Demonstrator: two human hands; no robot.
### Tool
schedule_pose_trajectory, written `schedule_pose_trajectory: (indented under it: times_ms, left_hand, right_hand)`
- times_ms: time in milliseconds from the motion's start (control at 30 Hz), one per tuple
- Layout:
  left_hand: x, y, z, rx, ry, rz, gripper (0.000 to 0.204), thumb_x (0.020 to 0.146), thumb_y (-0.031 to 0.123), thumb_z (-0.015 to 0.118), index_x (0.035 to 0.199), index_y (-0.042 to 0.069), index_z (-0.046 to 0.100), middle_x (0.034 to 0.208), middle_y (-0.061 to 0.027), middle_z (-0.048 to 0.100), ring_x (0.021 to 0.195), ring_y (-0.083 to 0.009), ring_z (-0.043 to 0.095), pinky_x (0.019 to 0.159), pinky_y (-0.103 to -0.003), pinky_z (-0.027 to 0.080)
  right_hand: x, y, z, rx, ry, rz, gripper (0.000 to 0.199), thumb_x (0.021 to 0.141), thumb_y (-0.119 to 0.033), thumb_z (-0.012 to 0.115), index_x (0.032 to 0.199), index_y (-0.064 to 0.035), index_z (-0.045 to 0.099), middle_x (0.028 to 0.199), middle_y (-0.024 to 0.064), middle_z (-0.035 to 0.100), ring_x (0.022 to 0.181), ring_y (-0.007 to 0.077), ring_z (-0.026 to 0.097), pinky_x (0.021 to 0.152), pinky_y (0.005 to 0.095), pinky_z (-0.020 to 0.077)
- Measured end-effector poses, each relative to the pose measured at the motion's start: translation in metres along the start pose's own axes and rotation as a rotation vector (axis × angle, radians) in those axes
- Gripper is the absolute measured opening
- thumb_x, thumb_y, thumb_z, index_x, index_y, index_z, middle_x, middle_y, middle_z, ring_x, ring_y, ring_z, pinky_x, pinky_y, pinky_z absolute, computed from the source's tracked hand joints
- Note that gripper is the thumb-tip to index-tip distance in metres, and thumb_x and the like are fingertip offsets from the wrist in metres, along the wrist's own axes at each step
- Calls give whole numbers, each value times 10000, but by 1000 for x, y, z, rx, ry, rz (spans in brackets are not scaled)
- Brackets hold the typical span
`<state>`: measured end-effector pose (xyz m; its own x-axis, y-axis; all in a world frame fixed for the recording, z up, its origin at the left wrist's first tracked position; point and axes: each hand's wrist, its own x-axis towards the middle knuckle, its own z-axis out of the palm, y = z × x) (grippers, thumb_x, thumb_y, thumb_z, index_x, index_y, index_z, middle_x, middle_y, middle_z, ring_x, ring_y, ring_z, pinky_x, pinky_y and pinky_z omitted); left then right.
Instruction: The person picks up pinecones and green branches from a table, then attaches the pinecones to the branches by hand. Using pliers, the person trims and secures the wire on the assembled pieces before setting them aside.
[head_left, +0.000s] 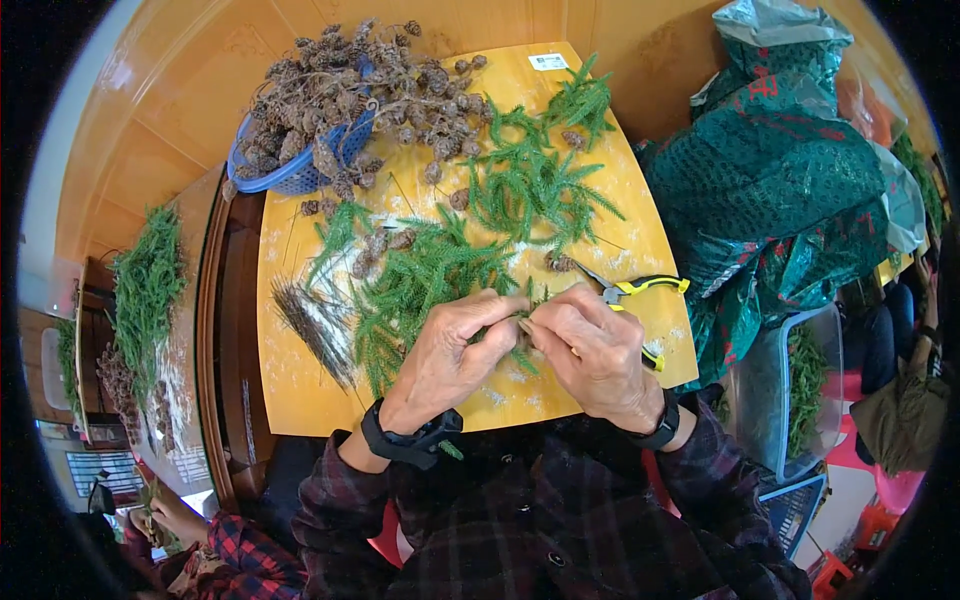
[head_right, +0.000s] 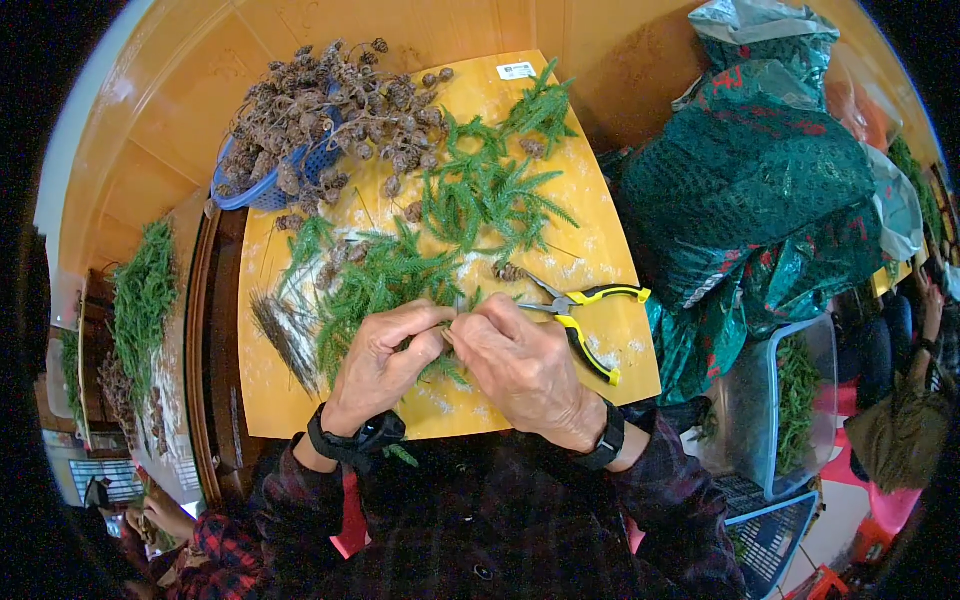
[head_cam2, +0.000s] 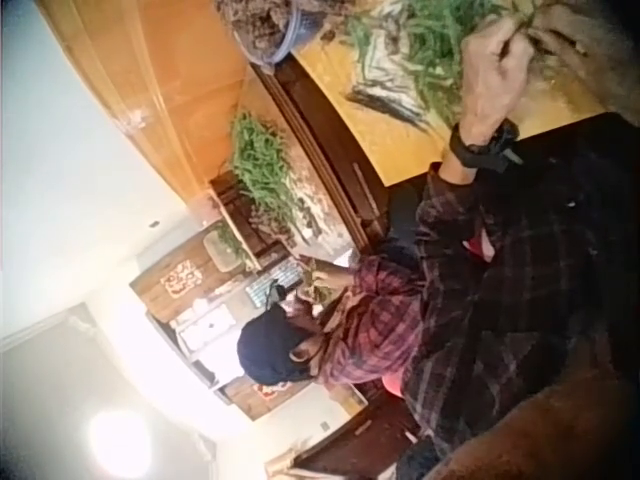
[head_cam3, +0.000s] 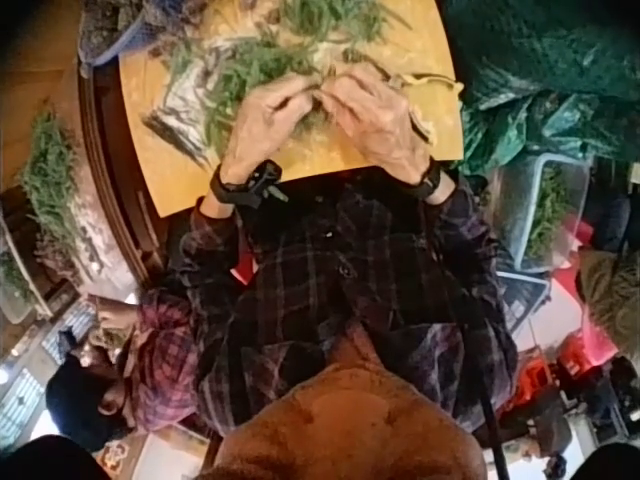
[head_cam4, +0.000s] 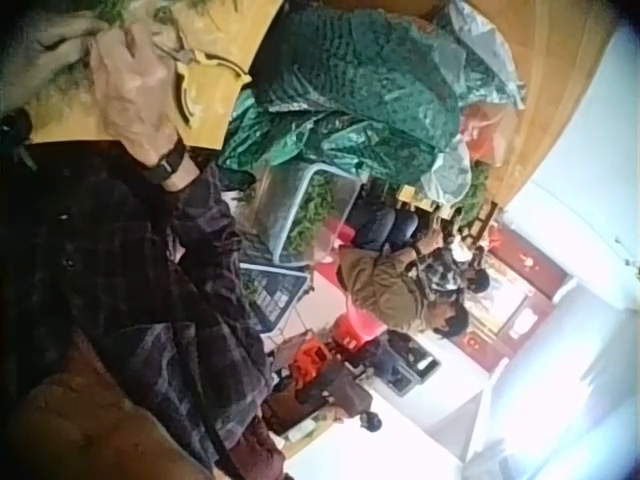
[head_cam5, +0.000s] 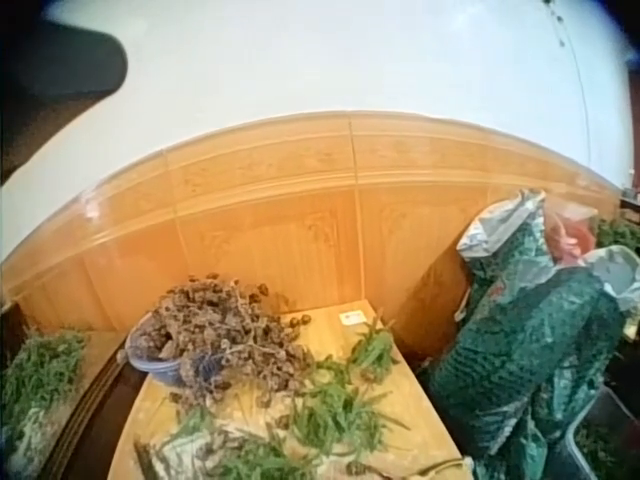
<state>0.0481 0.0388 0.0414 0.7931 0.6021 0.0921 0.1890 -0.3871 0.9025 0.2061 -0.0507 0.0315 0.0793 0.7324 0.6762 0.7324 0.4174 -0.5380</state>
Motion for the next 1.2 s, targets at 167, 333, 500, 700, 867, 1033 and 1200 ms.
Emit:
schedule_pose_trajectory:
  times_ms: [167,333,500,700,867,1033,1200]
  left_hand:
    - [-1,4,3,-151,-49,-15,176,882,66,551,1012,-32,620,794,-95,599,717,-172,567,683,-296,458]
    - [-3,-1,6,-148,-54,14,157,874,61,577,993,-24,634,807,-84,610,717,-160,560,687,-288,455]
    - [-5,-8,11,-127,-3,6,203,864,113,601,1019,-8,653,754,-51,564,706,-150,513,662,-284,422]
    - [-6,-9,13,-47,-17,9,106,859,63,590,917,2,654,736,-80,585,691,-181,526,645,-300,438]
    - [-6,-12,13,-50,-54,32,101,857,64,588,910,12,656,757,-83,584,681,-182,527,640,-308,439]
    - [-8,-18,19,-258,-45,26,150,883,81,584,989,2,654,792,-73,607,699,-159,552,649,-297,454]
    - [-9,-10,14,-230,-13,-37,184,871,90,629,1002,-39,637,753,-46,541,680,-122,495,630,-268,409]
  right_hand:
    - [-1,4,2,105,52,92,147,733,39,720,838,-30,643,754,67,595,590,190,590,516,280,457]
    - [-4,7,-1,337,-62,353,160,772,-5,745,858,-26,612,704,20,566,554,77,522,502,218,401]
    - [-3,6,0,528,-103,693,244,769,-22,741,902,-18,537,709,26,561,552,55,530,485,231,433]
    - [-5,13,-2,438,-194,656,195,817,-38,731,891,-16,552,717,-9,564,549,21,485,480,171,360]
    - [-1,12,-9,285,-227,463,145,816,-34,724,909,-12,614,753,11,600,524,43,480,486,195,371]
    - [-4,16,-4,518,-113,581,118,869,-84,682,931,-10,614,727,-41,539,608,11,431,507,213,337]
    - [-4,19,-14,557,-21,654,134,925,-143,625,895,-18,589,714,-50,490,649,14,413,526,202,335]
